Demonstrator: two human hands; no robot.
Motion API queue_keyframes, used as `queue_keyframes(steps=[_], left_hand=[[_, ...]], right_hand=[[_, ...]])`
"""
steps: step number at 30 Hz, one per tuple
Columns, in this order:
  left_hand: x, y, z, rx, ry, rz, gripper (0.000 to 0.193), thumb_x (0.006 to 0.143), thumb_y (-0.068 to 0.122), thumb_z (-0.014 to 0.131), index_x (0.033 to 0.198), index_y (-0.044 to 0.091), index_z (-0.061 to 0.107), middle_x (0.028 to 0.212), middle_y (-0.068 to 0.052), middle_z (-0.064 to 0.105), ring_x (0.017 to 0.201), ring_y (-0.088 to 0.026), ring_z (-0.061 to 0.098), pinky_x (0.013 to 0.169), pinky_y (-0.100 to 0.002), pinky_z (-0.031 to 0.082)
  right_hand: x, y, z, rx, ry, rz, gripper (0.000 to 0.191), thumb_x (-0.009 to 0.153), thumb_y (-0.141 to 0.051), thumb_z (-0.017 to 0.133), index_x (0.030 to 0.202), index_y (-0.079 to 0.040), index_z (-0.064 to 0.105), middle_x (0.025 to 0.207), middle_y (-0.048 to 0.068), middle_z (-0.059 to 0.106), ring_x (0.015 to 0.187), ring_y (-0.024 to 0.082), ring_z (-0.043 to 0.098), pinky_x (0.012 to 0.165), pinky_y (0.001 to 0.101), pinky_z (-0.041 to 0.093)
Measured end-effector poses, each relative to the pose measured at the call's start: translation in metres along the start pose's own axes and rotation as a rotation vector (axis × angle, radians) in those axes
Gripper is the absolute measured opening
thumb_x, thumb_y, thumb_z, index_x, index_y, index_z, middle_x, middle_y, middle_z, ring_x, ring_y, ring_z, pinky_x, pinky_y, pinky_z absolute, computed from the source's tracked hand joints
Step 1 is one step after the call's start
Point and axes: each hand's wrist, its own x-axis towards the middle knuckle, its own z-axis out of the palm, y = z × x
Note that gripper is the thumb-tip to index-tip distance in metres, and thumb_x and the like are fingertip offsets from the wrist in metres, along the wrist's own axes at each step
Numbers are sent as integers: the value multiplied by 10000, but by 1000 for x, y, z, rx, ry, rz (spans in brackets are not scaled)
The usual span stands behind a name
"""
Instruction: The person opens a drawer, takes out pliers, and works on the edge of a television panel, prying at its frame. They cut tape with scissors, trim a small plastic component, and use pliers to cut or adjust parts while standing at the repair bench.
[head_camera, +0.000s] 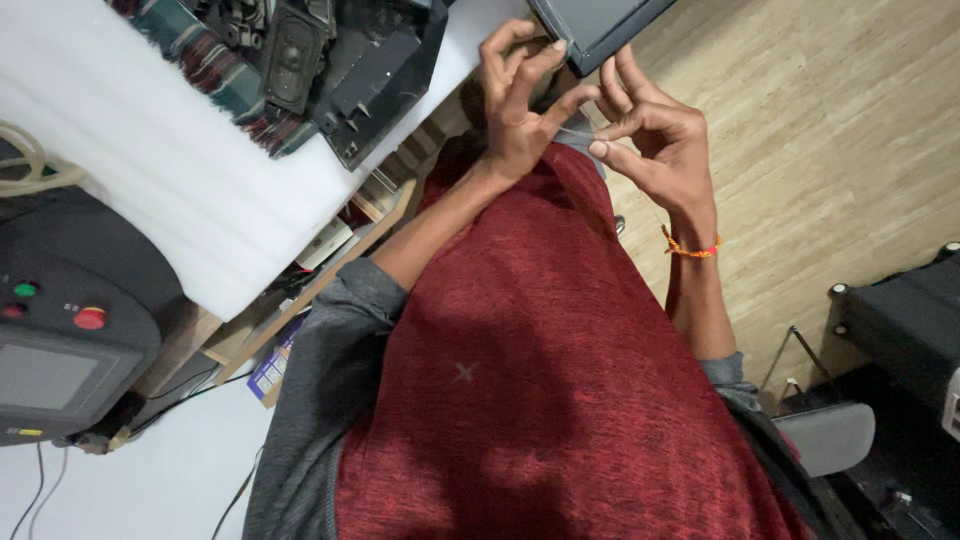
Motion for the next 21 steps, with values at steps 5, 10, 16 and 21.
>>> queue_keyframes(steps=[5,10,16,21], left_hand=[[-24,0,23,-347,-19,-296,463,943,163,810,1303,105,523,1154,-62,650,1009,-130,714,866,-265,629],[-34,7,47,-702,97,-456,367,996,17,737,1276,59,504,1068,-50,673,939,-96,678,829,-257,587],[-30,12,50,-696,107,-457,324,1019,46,721,1264,66,511,1042,-46,681,860,-81,687,787,-242,598],[-27,9,43,-466,49,-391,302,1008,110,744,1251,66,569,993,-40,728,856,-91,737,748,-256,636]], right_hand=[[-2,-3,-2,-4,-23,-27,126,920,103,761,1034,87,711,1695,345,249,1609,379,349,1263,492,385],[-5,-6,-7,-18,-40,-15,129,923,107,765,1037,85,709,1702,341,238,1614,377,339,1256,493,369],[-7,-4,-10,78,-8,5,124,919,80,788,1012,70,707,1702,331,244,1559,361,352,1271,492,363],[-7,-2,-10,60,18,10,117,912,69,801,984,65,709,1692,324,277,1581,359,348,1300,489,358]])
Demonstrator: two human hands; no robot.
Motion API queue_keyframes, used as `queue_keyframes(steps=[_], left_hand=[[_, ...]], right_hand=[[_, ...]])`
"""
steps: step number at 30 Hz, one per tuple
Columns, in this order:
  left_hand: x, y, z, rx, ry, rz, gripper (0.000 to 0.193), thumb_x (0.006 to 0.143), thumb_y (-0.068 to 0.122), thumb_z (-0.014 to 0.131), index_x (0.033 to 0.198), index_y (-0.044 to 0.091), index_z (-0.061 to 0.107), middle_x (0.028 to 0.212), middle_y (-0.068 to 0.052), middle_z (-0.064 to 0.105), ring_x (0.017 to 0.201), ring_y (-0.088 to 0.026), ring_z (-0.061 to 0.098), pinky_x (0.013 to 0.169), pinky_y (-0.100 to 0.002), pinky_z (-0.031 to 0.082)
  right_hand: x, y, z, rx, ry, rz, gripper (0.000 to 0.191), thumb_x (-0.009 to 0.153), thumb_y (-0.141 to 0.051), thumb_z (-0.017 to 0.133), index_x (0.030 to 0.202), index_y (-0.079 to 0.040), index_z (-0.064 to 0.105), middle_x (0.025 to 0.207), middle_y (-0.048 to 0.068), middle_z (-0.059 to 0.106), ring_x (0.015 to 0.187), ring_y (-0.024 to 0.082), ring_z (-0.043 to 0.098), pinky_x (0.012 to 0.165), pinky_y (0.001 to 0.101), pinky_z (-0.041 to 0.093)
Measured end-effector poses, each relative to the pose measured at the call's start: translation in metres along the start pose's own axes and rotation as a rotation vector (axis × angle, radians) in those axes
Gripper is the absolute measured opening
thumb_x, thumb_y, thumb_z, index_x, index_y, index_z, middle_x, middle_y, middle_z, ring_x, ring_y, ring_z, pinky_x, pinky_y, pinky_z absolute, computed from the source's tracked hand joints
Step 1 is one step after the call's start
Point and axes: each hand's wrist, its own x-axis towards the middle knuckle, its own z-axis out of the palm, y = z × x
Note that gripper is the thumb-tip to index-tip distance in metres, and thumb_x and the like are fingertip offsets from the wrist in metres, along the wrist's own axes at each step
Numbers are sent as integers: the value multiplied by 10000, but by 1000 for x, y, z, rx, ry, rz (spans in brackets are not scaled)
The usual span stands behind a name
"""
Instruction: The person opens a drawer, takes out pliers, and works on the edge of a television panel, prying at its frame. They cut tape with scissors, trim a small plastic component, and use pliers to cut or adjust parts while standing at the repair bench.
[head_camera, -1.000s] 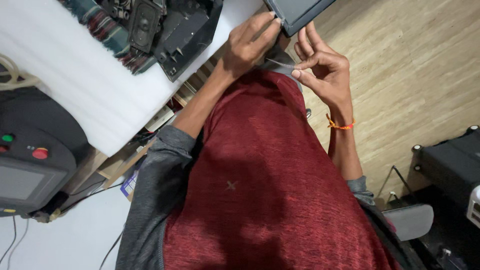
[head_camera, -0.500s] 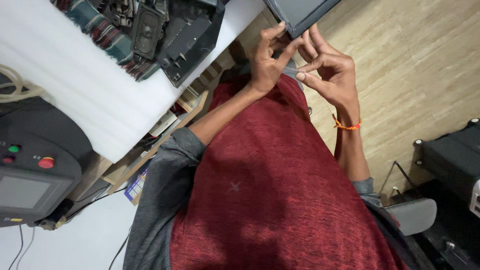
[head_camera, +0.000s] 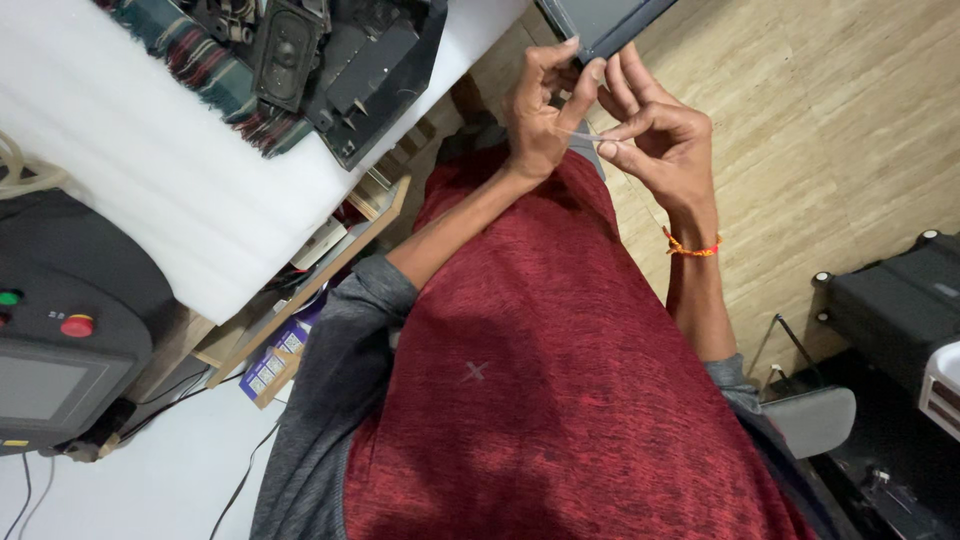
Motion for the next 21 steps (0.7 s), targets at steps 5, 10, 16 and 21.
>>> queue_keyframes(steps=[5,10,16,21], left_hand=[[15,-8,-15,368,-5,320,376,899,134,856,1190,73,626,967,-47,748,794,-85,739,684,-236,618],[29,-17,-25,396,-51,483,426,868,142,887,1188,76,614,996,-70,739,846,-166,757,722,-272,629],[43,-18,-39,383,-170,551,431,849,156,918,1156,67,629,947,-81,740,804,-174,744,680,-286,602],[43,-23,-38,439,-204,590,407,871,146,909,1148,54,625,917,-84,731,806,-194,744,682,-304,608]], right_hand=[[3,2,-1,-27,-4,-6,131,899,66,800,1000,69,716,1679,324,321,1594,352,374,1326,475,348],[8,4,-3,-14,-2,-13,127,917,59,787,1024,64,718,1667,325,352,1593,349,394,1318,470,360],[11,4,-8,66,5,1,92,940,58,765,988,31,691,1664,322,364,1586,362,418,1311,473,363],[10,4,-11,47,4,8,89,942,53,763,991,30,693,1662,322,368,1588,361,417,1334,476,355]])
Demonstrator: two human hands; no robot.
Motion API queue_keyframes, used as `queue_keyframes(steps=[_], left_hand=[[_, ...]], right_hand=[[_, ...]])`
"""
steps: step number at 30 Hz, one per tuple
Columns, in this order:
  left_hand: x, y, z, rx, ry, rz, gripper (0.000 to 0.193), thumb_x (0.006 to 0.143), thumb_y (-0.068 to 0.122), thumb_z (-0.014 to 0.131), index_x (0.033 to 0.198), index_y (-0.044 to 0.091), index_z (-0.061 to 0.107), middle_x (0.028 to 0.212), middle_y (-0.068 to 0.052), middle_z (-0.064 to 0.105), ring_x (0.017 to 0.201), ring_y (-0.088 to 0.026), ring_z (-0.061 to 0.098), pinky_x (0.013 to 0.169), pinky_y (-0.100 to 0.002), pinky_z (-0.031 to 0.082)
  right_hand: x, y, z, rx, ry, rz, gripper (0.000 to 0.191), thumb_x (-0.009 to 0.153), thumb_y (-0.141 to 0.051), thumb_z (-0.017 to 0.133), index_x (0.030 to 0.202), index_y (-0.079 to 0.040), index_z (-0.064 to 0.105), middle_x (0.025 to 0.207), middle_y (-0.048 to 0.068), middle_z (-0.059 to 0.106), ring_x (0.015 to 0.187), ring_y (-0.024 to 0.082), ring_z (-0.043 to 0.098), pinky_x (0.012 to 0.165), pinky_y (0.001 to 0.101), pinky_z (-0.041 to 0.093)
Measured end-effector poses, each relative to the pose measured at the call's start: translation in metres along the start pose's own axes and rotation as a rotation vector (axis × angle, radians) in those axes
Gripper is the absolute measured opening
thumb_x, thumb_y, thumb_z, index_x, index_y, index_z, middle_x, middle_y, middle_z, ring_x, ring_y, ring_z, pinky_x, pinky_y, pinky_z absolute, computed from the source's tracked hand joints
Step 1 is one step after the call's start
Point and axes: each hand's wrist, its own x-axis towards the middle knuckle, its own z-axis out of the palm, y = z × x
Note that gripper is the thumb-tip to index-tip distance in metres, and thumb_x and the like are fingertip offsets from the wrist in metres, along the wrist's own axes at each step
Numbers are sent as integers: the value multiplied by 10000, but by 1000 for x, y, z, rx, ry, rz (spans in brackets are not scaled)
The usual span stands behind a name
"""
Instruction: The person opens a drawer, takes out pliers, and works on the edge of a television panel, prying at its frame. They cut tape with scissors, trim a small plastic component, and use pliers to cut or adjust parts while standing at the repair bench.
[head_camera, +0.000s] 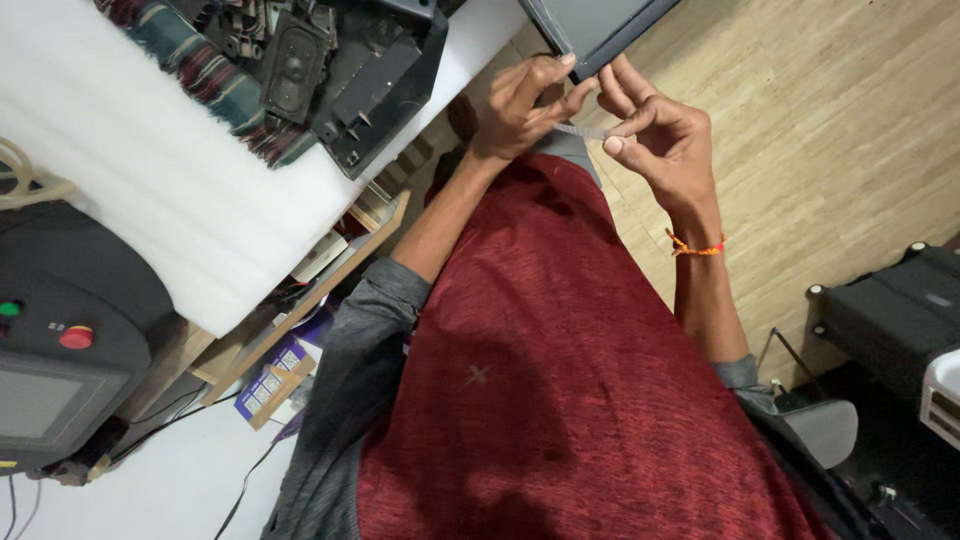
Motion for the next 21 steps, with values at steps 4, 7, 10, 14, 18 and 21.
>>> queue_keyframes(steps=[4,7,10,14,18,21], left_hand=[[-7,2,16,-6,81,-22,397,886,150,877,1163,60,606,937,-87,731,846,-193,754,713,-293,628],[-13,3,23,21,99,-50,391,902,157,861,1180,61,604,953,-80,741,838,-165,755,704,-265,638],[-17,7,26,52,121,-112,373,899,150,858,1169,66,616,959,-79,750,797,-138,750,664,-256,623],[-13,11,23,61,125,-105,377,913,150,847,1195,73,609,982,-77,742,838,-161,761,696,-266,635],[2,7,-5,-102,-34,-58,372,929,134,843,1215,59,617,999,-90,731,910,-208,760,774,-308,627],[16,4,-34,-220,-215,-162,314,923,123,843,1177,60,669,1011,-95,760,885,-183,766,763,-296,622]], right_hand=[[0,-1,1,-85,17,27,102,923,52,772,1004,42,710,1658,330,367,1571,368,416,1347,490,366],[2,-6,2,-186,-13,17,98,908,22,782,986,27,722,1594,307,443,1553,341,429,1323,468,386],[7,-15,-1,-535,-74,-10,138,864,9,827,969,33,741,1366,287,668,1524,326,502,1268,432,427],[11,-20,-3,-640,-78,-7,155,847,-10,851,965,23,755,1252,270,724,1464,308,566,1233,407,454],[10,-17,0,-550,-72,0,141,860,0,840,949,25,735,1359,312,651,1445,316,581,1229,398,468],[10,-14,2,-461,-58,23,126,866,9,821,935,25,717,1483,337,552,1401,321,612,1214,388,475]])
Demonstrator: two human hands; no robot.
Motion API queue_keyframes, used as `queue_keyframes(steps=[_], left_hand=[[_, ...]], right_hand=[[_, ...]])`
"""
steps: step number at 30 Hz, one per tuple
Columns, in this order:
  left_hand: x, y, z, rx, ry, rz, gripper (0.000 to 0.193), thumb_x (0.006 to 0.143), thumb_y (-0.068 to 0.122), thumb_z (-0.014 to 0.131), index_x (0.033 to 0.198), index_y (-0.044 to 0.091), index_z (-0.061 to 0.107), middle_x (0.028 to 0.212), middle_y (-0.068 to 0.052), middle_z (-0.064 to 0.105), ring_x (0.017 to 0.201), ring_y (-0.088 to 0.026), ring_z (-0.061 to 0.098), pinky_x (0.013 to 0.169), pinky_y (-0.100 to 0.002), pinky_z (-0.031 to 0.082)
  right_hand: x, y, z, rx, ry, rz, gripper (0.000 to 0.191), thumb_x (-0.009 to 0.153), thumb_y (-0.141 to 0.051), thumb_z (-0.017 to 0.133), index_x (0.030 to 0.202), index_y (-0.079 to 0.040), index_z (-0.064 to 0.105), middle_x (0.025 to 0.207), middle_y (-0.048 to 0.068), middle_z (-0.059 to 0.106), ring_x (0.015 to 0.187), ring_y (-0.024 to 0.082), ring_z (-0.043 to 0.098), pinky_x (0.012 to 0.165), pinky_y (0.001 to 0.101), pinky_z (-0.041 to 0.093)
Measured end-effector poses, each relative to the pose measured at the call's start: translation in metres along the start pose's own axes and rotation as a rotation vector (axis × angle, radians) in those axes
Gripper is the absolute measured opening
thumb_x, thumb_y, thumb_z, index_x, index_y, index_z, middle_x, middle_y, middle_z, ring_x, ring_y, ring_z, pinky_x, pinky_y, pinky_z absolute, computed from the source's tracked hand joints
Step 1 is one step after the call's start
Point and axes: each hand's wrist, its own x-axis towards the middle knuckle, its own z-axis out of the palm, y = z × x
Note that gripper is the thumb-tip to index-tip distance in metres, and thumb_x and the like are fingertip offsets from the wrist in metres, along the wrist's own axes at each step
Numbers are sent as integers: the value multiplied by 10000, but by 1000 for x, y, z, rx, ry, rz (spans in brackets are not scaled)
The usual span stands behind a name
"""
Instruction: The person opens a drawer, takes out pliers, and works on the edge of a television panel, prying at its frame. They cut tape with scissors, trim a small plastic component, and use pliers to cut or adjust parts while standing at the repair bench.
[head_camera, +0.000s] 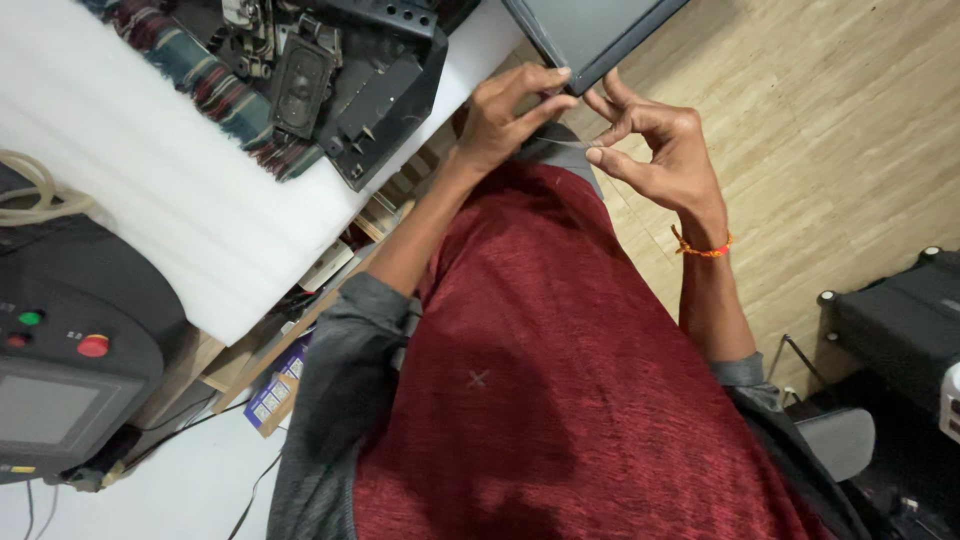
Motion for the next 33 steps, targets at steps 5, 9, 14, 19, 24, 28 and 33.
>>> queue_keyframes(steps=[5,9,14,19,24,28,33], left_hand=[[5,19,-28,-5,-6,-144,209,996,55,766,1190,68,691,1013,-85,751,899,-188,774,794,-282,620],[11,20,-38,127,30,-113,146,999,37,746,1129,69,685,1005,-72,734,868,-167,743,782,-279,594],[12,7,-47,-213,279,-402,80,1047,71,679,1066,28,614,915,-26,681,745,-80,683,683,-251,579],[-20,10,-27,12,208,-447,196,1030,217,718,999,55,611,885,-23,737,677,-64,620,599,-225,498],[-30,1,-5,-652,170,-680,407,996,340,761,1236,56,593,1030,-62,705,842,-117,695,740,-268,600],[-31,0,-10,-1,173,-222,706,931,349,868,1439,100,445,1274,-74,623,1094,-168,699,956,-316,622],[-14,-1,-8,176,54,-113,858,886,337,905,1543,122,397,1500,-151,543,1313,-247,637,1084,-379,591]], right_hand=[[0,1,11,65,23,21,117,867,23,804,939,36,713,1549,341,499,1376,345,622,1195,400,487],[1,0,18,122,37,2,110,876,29,798,948,46,716,1545,343,498,1405,352,594,1222,432,486],[4,-1,21,113,50,-16,99,872,32,792,941,46,723,1517,348,526,1411,352,595,1232,444,482],[4,-1,20,69,44,-23,101,854,32,804,917,33,726,1433,354,596,1424,337,599,1225,424,482],[6,2,19,60,39,-26,103,855,35,801,926,36,726,1458,357,566,1405,324,607,1219,407,472],[9,2,19,-5,27,-27,112,856,27,816,929,30,732,1426,340,617,1393,317,635,1216,396,471],[15,-1,16,2,10,-12,140,842,-15,818,957,12,743,1467,312,583,1347,298,650,1174,385,488]])
